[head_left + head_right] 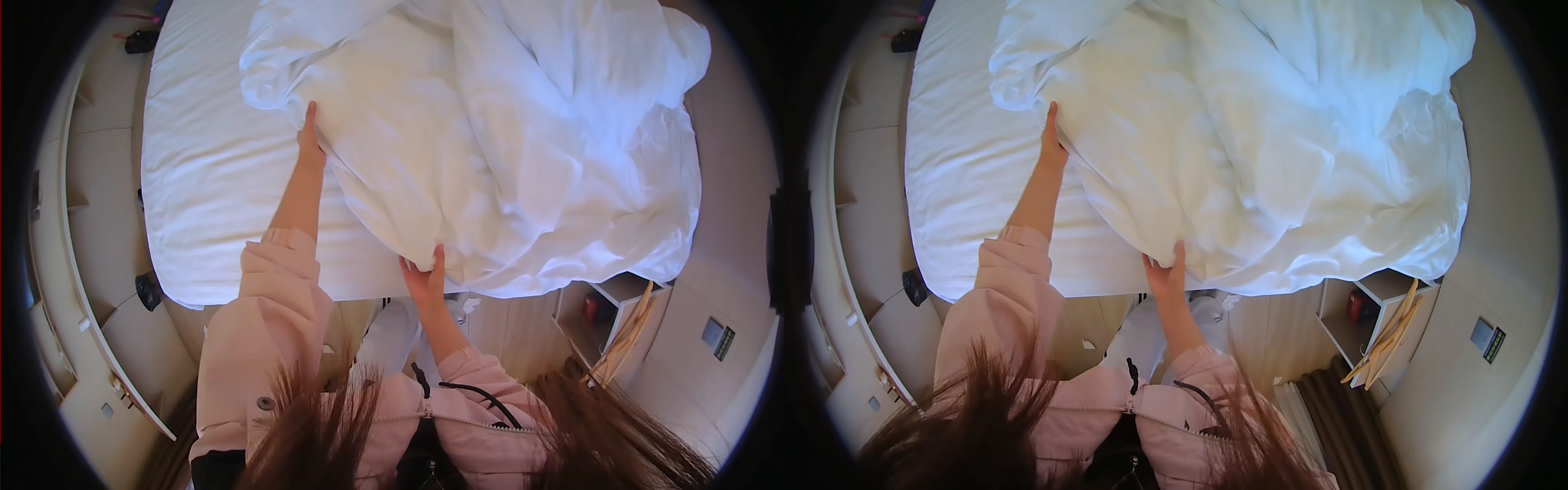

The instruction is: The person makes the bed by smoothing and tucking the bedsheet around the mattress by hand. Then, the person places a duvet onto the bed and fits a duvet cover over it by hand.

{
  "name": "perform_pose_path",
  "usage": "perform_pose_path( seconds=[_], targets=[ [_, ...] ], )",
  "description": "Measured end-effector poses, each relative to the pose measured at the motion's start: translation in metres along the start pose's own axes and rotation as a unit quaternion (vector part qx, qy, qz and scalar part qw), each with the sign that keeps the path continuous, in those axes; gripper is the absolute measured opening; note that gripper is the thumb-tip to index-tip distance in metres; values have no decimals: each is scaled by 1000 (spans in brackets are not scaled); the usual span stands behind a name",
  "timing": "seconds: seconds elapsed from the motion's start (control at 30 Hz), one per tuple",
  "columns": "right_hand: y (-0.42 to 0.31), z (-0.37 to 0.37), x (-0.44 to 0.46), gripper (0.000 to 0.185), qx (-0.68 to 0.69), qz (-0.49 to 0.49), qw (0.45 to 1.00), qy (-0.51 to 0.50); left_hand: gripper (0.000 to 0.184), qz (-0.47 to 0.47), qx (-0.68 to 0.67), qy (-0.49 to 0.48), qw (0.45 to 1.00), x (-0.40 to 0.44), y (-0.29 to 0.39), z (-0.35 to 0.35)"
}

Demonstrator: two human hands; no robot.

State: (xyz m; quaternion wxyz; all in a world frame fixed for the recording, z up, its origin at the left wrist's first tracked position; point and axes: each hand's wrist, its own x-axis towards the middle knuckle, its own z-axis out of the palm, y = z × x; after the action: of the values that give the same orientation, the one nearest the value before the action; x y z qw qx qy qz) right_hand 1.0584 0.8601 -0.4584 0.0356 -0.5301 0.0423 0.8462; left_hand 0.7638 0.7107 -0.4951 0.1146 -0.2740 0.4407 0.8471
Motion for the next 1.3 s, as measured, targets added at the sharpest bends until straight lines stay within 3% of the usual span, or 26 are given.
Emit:
perform_pose_path(
  seconds=[0.1, 0.23, 0.3, 0.4, 0.6, 0.7, 0.87, 0.97, 1.1, 1.23, 1.3],
  targets=[
    [5, 2, 2, 45, 0, 18, 998, -60, 53, -21, 78, -2, 997, 18, 1, -12],
    [10, 13, 5, 44, -7, 33, 997, -72, 45, -32, 67, 23, 997, 19, -1, -28],
    [13, 19, 5, 44, -31, -3, 999, -12, 42, -18, 42, 64, 997, 3, 0, -39],
    [12, 13, 16, 44, -37, -17, 999, -10, 44, 14, 60, 72, 995, -19, -1, -71],
    [4, 4, 17, 40, -48, -23, 998, -42, 49, 95, 88, 125, 984, -79, 9, -70],
    [-2, 0, 2, 34, -85, -31, 995, -39, 50, 88, 59, 87, 991, -113, 27, -88],
    [-1, -37, 1, 31, -164, -17, 984, -61, 52, 89, 32, 154, 983, -223, 50, -128],
    [2, -53, -2, 32, -212, -18, 976, -50, 52, 84, 27, 223, 971, -263, 31, -161],
    [-12, -62, -5, 35, -240, 22, 969, -56, 53, 57, 20, 214, 975, -266, -28, -203],
    [-20, -63, -9, 37, -292, 37, 955, -41, 51, 9, 127, 241, 962, -238, -73, -213],
    [-17, -66, -11, 41, -276, 44, 957, -83, 50, -11, 161, 261, 952, -229, -78, -210]
  ],
)
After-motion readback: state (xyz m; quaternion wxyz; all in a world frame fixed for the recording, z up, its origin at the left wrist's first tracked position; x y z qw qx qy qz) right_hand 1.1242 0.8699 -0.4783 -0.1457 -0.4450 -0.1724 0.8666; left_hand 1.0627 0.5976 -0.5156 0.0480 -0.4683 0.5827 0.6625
